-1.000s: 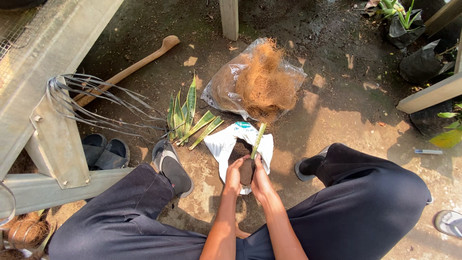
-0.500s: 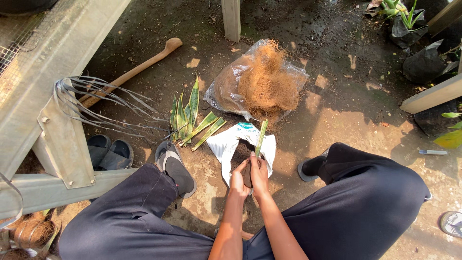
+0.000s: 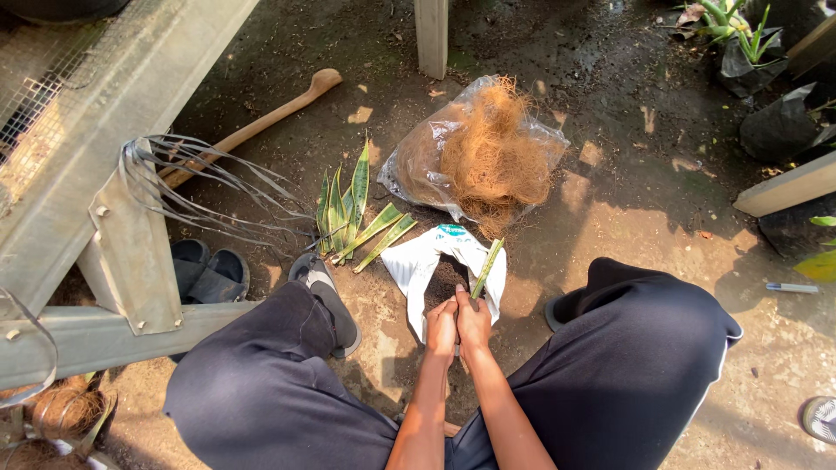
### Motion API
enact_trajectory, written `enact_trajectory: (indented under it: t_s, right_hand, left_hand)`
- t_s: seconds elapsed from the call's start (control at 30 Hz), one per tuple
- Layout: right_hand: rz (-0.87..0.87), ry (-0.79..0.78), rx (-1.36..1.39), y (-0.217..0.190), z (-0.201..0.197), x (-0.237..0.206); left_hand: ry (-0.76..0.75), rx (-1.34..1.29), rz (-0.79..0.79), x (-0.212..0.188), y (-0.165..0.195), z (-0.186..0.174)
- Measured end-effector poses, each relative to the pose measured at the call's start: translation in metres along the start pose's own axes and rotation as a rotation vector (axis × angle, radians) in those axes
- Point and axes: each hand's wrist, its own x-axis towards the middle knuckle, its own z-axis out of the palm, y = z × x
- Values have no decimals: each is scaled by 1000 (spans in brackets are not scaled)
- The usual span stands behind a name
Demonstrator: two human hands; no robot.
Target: The person sits on the ground and packs soil around a plant cutting held in a white bag. They repeatedly add soil and press it around the cutting with both hands.
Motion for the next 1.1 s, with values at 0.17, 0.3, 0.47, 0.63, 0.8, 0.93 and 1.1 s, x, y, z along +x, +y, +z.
enact_trajectory:
  t_s: [0.17, 0.3, 0.47, 0.63, 0.8, 0.93, 1.1]
  right_hand:
    - [-32, 68, -55, -6, 1, -3]
    - [-42, 62, -42, -5, 2, -3]
    - [-80, 25, 64, 0, 3, -1]
    - [-77, 3, 106, 2, 1, 1]
    - [8, -61, 216, 0, 1, 0]
    - [-42, -16, 200, -1, 1, 1]
    - [-3, -91, 273, -3, -1, 1]
  left_hand:
    - [-64, -35, 52, 5, -4, 1]
    - [29, -11, 1, 9, -5, 0]
    - [-27, -41, 68, 8, -7, 0]
    - [-29, 7, 49, 3, -6, 4]
    - [38, 174, 39, -1, 0, 4]
    - [-31, 111, 63, 0, 0, 5]
    - [10, 41, 42, 6, -5, 3]
